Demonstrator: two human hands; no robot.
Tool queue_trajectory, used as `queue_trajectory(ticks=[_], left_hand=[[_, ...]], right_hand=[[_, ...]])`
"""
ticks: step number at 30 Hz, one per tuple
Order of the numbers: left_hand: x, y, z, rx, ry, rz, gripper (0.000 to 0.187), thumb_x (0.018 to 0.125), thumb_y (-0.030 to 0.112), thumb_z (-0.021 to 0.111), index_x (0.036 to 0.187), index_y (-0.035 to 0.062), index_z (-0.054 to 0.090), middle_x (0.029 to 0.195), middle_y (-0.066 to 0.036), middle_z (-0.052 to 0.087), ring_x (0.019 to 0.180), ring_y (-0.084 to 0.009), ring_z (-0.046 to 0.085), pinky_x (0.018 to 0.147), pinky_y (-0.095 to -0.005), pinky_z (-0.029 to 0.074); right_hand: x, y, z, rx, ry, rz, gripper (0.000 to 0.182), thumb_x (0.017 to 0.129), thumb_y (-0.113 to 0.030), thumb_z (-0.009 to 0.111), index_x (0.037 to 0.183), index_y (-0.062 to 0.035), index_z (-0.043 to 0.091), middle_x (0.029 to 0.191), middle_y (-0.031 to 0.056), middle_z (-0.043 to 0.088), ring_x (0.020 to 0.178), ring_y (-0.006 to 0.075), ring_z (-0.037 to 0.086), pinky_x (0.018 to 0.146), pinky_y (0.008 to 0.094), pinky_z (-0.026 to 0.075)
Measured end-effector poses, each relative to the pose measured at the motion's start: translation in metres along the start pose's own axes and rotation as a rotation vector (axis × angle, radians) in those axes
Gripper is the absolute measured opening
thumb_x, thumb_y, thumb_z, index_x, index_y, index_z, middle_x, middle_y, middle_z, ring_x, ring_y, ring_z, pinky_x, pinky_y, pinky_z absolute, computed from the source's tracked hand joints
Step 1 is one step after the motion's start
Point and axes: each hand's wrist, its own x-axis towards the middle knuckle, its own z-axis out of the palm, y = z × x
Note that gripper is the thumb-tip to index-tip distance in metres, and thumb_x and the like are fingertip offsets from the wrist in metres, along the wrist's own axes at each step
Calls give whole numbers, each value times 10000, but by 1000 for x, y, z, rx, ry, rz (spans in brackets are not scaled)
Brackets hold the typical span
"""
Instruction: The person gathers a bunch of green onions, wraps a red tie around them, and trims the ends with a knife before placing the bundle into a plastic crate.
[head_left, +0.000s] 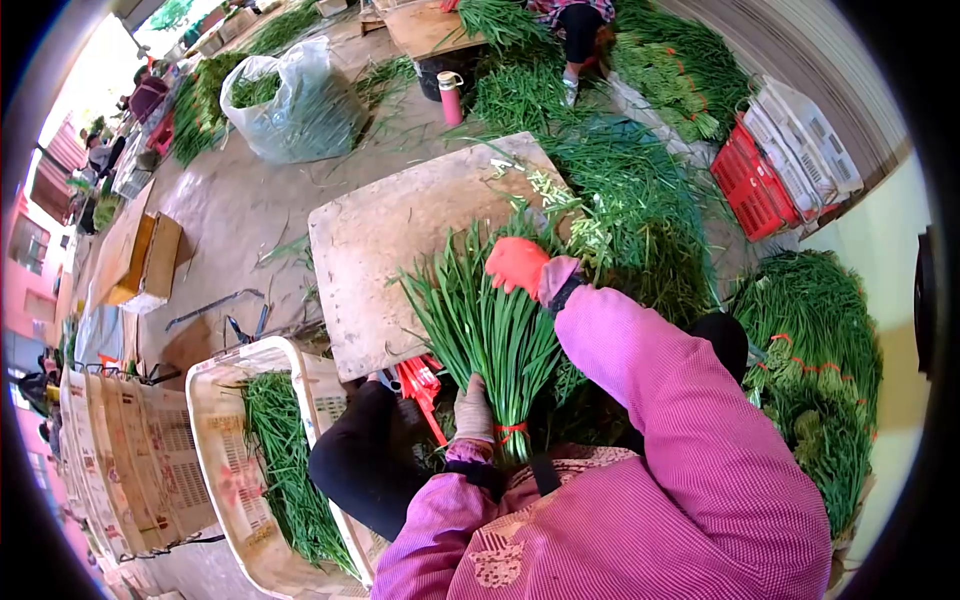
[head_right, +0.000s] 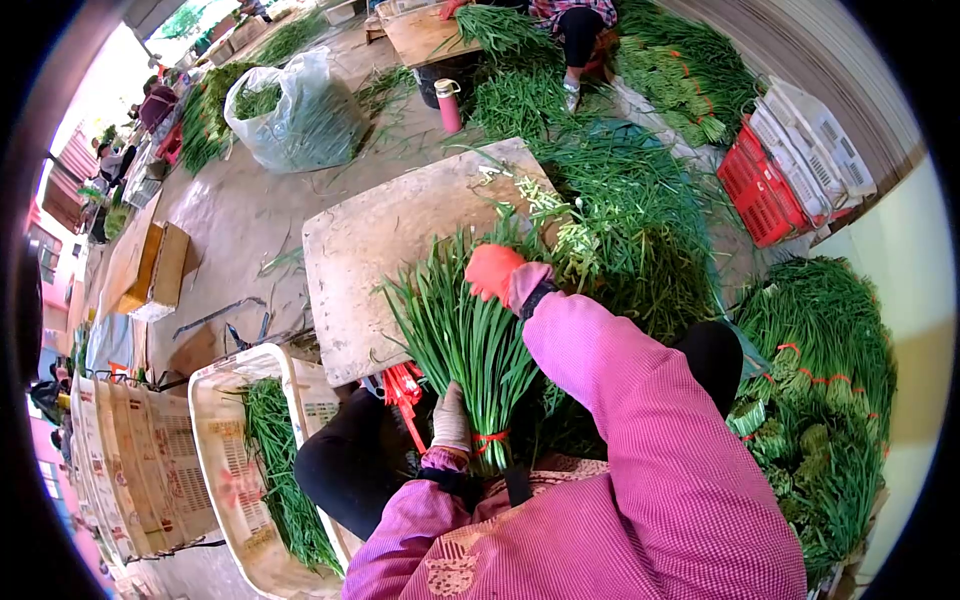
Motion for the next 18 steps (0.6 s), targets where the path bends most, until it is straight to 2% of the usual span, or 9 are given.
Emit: queue_trajectory(ticks=[2,3,4,6,7,8,11,15,18], left_hand=[[-10,6,6,55,43,56,483,875,381,574,1098,-48,585,961,-122,654,806,-224,606,748,-346,486],[-12,7,7,107,71,95,500,876,396,573,1105,-49,584,970,-124,655,808,-224,606,752,-345,483],[-13,8,7,158,100,136,517,876,411,572,1111,-50,582,978,-125,655,809,-224,606,755,-343,481],[-4,-3,-3,345,130,194,556,892,435,571,1162,-51,571,1011,-128,661,857,-216,597,802,-342,463],[-13,4,5,307,123,197,542,901,426,566,1166,-46,572,1016,-126,661,868,-215,596,808,-340,460],[-21,12,13,271,114,200,527,909,418,561,1169,-41,573,1021,-124,661,880,-214,595,814,-338,457],[-25,14,14,286,125,204,504,921,404,551,1172,-32,575,1013,-109,663,860,-210,596,809,-335,459],[-18,6,10,278,148,219,455,932,383,536,1133,-21,595,965,-97,669,810,-206,593,785,-338,462],[-18,7,10,241,137,203,445,931,382,535,1118,-17,602,953,-105,669,806,-210,592,778,-343,461]], right_hand=[[13,10,-7,110,206,85,213,827,-174,475,871,-41,635,744,162,665,692,343,645,652,457,502],[16,10,-9,-281,535,-54,183,841,-182,492,903,-71,623,759,157,659,705,363,630,664,458,494],[18,10,-9,-281,532,-57,183,841,-182,492,903,-71,623,759,157,659,705,363,630,664,458,494],[14,2,-11,-251,627,-329,135,845,-173,513,879,-88,612,772,156,652,710,400,605,652,471,484],[9,-8,-6,-135,547,-441,141,838,-169,520,869,-97,636,761,130,663,663,329,618,621,421,491],[4,-18,-1,-136,546,-443,141,838,-169,520,869,-97,636,761,130,663,663,329,618,621,421,491],[-11,-53,9,113,16,-206,159,771,-139,562,846,-127,702,732,33,680,621,135,625,577,295,495],[-20,-54,25,-278,-308,-206,212,756,-135,549,885,-99,713,794,61,692,622,153,637,585,305,506],[-24,-24,45,-631,-75,-467,262,744,-128,530,920,-141,724,789,69,699,646,174,659,595,324,512]])
